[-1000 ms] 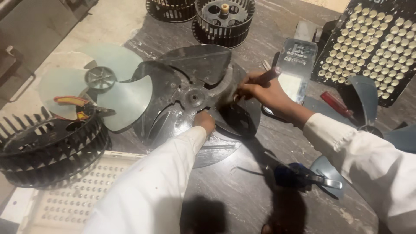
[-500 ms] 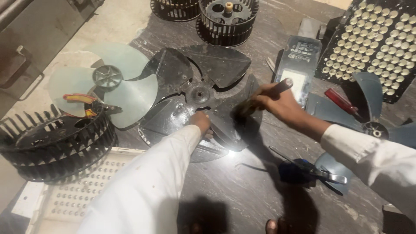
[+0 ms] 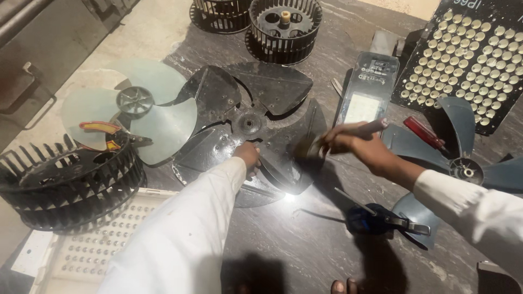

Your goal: The person uses a brush to clean dust off a portable LED light and then a large fan blade lying on the floor. They wipe the surfaces and remove debris from the components.

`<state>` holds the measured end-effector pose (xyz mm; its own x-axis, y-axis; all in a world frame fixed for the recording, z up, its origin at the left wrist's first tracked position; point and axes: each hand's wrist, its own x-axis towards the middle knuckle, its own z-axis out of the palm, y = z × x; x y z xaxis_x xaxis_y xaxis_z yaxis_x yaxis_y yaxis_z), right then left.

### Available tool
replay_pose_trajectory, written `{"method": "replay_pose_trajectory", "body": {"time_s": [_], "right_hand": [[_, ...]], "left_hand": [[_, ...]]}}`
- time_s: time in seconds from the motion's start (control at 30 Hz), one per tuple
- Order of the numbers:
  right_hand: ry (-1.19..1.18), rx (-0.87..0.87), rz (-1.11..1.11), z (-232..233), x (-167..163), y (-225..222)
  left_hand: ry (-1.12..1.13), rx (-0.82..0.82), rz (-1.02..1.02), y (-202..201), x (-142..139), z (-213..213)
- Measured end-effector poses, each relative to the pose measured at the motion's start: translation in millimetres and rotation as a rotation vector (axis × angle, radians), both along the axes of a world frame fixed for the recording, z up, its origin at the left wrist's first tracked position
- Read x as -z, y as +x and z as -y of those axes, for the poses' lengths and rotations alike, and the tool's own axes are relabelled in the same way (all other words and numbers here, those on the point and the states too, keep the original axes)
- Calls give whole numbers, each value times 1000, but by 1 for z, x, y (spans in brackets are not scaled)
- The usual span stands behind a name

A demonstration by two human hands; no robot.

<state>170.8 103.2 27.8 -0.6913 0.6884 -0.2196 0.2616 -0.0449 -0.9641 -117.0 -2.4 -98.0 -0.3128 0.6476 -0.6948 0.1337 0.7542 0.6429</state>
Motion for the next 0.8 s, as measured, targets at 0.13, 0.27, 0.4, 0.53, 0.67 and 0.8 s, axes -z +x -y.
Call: {"method": "replay_pose_trajectory", "body": {"time_s": [0.13, 0.27, 0.4, 0.53, 0.67, 0.8], "right_hand": [[-102, -114, 137, -3, -8, 8], [-101, 139, 161, -21, -18, 14], [229, 79, -48, -8, -14, 12], [-23, -213, -47, 19, -6, 12], [-191, -207, 93, 17, -3, 21], [-84, 21, 16, -2, 7, 23]], "left_hand": [[-15, -20, 8, -4, 0, 3], [-24, -11, -45, -7, 0, 5], [-30, 9, -55, -3, -1, -1], [-30, 39, -102, -1, -3, -2], [-44, 150, -227, -4, -5, 1], [-49, 221, -305, -10, 4, -4]]}}
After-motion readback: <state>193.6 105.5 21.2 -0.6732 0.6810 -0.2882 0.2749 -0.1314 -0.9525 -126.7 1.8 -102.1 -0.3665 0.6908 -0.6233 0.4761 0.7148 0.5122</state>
